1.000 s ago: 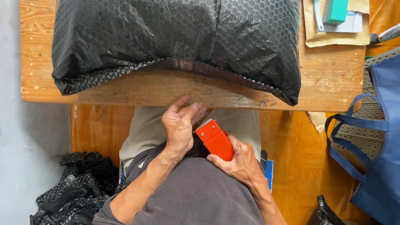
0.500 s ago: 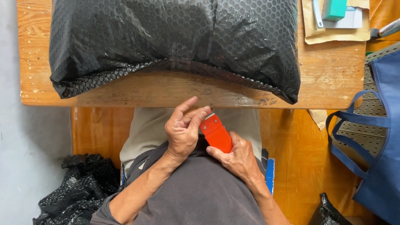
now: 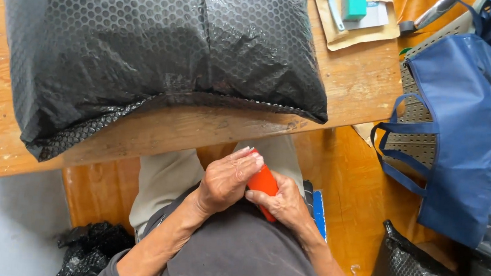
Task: Packing an item into a black bubble mailer and sealing it with a tape dispenser
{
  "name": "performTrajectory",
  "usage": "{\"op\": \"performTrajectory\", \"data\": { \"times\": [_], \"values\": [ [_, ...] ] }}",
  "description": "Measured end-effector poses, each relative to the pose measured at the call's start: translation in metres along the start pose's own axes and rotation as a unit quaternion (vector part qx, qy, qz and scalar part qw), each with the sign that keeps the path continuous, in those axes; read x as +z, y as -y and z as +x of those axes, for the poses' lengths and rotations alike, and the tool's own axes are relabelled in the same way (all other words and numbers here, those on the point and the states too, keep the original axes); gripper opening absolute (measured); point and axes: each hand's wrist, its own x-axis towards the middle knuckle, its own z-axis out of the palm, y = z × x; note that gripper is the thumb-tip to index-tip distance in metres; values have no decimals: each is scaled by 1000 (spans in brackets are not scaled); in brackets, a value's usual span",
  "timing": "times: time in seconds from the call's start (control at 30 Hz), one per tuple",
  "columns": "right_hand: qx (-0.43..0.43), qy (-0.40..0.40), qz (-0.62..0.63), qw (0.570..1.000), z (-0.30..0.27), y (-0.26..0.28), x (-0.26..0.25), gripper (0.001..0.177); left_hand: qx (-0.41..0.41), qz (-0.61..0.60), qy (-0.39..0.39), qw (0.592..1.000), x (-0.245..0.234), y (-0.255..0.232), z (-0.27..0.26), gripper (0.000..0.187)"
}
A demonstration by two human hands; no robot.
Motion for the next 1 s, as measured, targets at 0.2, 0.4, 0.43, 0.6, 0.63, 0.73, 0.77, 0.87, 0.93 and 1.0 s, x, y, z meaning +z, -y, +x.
{"op": "performTrajectory", "data": {
  "times": [0.2, 0.4, 0.43, 0.6, 0.63, 0.73, 0.77, 0.87, 0.93, 1.0],
  "values": [
    [55, -37, -20, 998, -2, 6, -8, 22, 26, -80, 21, 996, 9, -10, 5, 13],
    [-54, -156, -36, 986, 14, -51, -32, 15, -69, -183, 185, 963, 15, -48, 4, 25],
    [-49, -152, -36, 987, 4, -42, -36, 15, -75, -184, 186, 962, 11, -50, 15, 25],
    [-104, -396, -166, 897, 17, -22, -85, 36, -391, -422, -121, 809, 1, -29, 43, 57],
    [-103, -398, -166, 896, 32, -22, -100, 36, -390, -423, -120, 809, 2, -26, 42, 57],
    [-173, -447, -297, 826, 74, -25, -140, 51, -431, -518, -144, 725, 1, -25, 39, 61],
    [-185, -449, -337, 806, 88, -25, -152, 48, -447, -545, -148, 694, 0, -26, 41, 64],
    [-198, -448, -430, 758, 131, -29, -182, 47, -466, -573, -155, 655, -5, -31, 50, 68],
    [-198, -445, -482, 728, 147, -29, -194, 49, -472, -577, -159, 647, -7, -30, 52, 70],
    [-305, -452, -454, 705, 152, -29, -198, 66, -480, -605, -177, 610, -7, -26, 47, 77]
  ]
}}
